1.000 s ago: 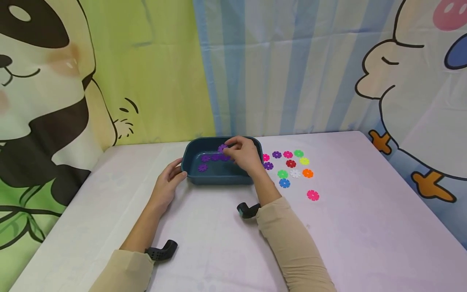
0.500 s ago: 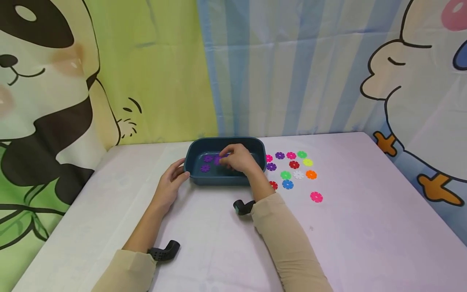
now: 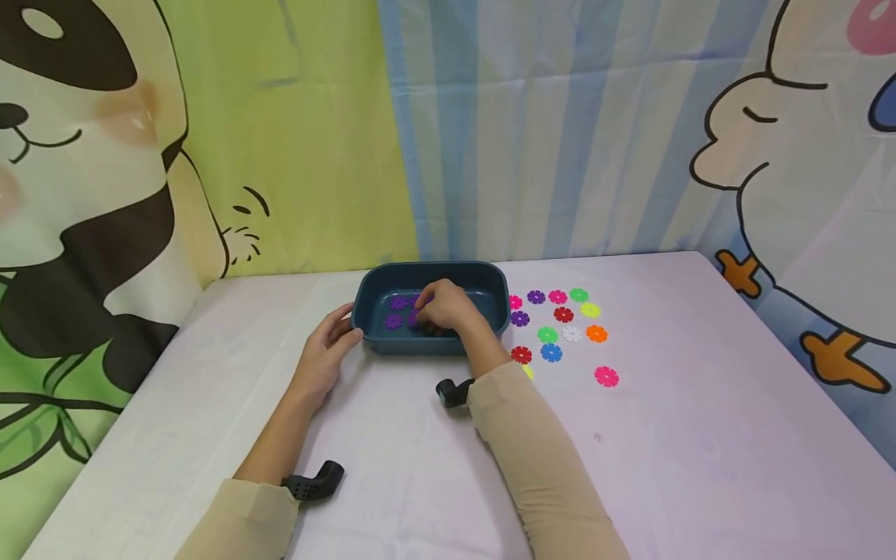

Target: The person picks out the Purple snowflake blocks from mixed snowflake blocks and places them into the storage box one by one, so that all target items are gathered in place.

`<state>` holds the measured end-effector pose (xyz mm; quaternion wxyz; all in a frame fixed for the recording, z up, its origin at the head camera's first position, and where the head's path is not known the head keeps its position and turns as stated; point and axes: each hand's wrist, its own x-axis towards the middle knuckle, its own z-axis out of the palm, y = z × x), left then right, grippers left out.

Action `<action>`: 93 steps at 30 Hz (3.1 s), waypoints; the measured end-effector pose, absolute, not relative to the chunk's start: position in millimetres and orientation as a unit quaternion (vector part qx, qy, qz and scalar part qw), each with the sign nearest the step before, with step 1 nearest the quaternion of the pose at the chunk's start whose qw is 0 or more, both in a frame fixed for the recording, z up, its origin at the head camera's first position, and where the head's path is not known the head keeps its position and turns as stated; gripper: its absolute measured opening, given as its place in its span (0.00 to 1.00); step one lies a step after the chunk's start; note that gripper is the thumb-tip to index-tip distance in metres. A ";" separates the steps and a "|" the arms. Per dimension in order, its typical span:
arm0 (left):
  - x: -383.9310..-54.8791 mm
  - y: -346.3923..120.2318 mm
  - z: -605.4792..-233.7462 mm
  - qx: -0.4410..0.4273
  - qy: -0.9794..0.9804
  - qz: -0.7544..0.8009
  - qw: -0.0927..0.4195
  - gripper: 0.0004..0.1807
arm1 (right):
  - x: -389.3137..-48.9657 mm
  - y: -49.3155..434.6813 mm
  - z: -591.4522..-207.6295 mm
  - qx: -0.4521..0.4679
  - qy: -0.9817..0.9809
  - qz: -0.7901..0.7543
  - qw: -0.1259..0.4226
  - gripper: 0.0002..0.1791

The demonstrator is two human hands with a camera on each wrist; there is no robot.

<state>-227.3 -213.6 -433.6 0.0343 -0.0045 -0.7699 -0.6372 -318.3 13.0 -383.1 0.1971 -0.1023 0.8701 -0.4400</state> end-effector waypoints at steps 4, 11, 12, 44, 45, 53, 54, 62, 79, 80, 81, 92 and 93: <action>-227.0 -213.6 -433.2 -0.005 -0.768 -0.640 0.031 0.31 | -319.5 8.8 -383.7 -0.104 0.875 -0.427 0.202 0.13; -227.2 -213.1 -432.2 -0.002 -0.767 -0.641 0.029 0.32 | -319.4 8.5 -384.4 -0.101 0.878 -0.426 0.191 0.17; -227.0 -213.2 -432.1 -0.001 -0.767 -0.641 0.029 0.32 | -319.2 8.9 -384.4 -0.101 0.879 -0.426 0.189 0.17; -226.0 -213.7 -431.0 -0.002 -0.771 -0.636 0.027 0.31 | -299.2 47.4 -374.9 -0.144 0.868 -0.474 -0.028 0.18; -226.0 -213.5 -431.1 -0.001 -0.771 -0.636 0.026 0.31 | -298.2 49.3 -374.2 -0.145 0.867 -0.475 -0.034 0.18; -227.1 -213.8 -432.8 -0.001 -0.770 -0.637 0.029 0.31 | -295.6 62.6 -370.9 -0.144 0.867 -0.475 -0.049 0.17; -227.1 -214.0 -432.8 -0.001 -0.770 -0.637 0.029 0.31 | -294.8 64.2 -370.3 -0.144 0.867 -0.474 -0.049 0.17; -226.2 -213.6 -432.8 -0.001 -0.772 -0.636 0.027 0.31 | -287.1 77.8 -367.6 -0.129 0.876 -0.463 -0.042 0.18; -227.2 -214.9 -434.0 0.001 -0.773 -0.633 0.029 0.31 | -282.7 109.4 -365.1 -0.119 0.880 -0.455 -0.067 0.17; -227.6 -214.8 -434.2 0.000 -0.773 -0.634 0.028 0.31 | -282.3 110.9 -364.3 -0.117 0.880 -0.455 -0.068 0.17; -227.9 -214.7 -434.3 -0.001 -0.772 -0.635 0.027 0.31 | -282.2 112.7 -363.7 -0.115 0.881 -0.454 -0.068 0.17; -228.5 -213.7 -434.6 0.001 -0.776 -0.630 0.030 0.31 | -284.2 133.4 -360.0 -0.087 0.889 -0.447 -0.054 0.19; -228.5 -213.5 -434.6 0.002 -0.776 -0.630 0.029 0.31 | -284.2 135.5 -359.7 -0.083 0.889 -0.447 -0.052 0.19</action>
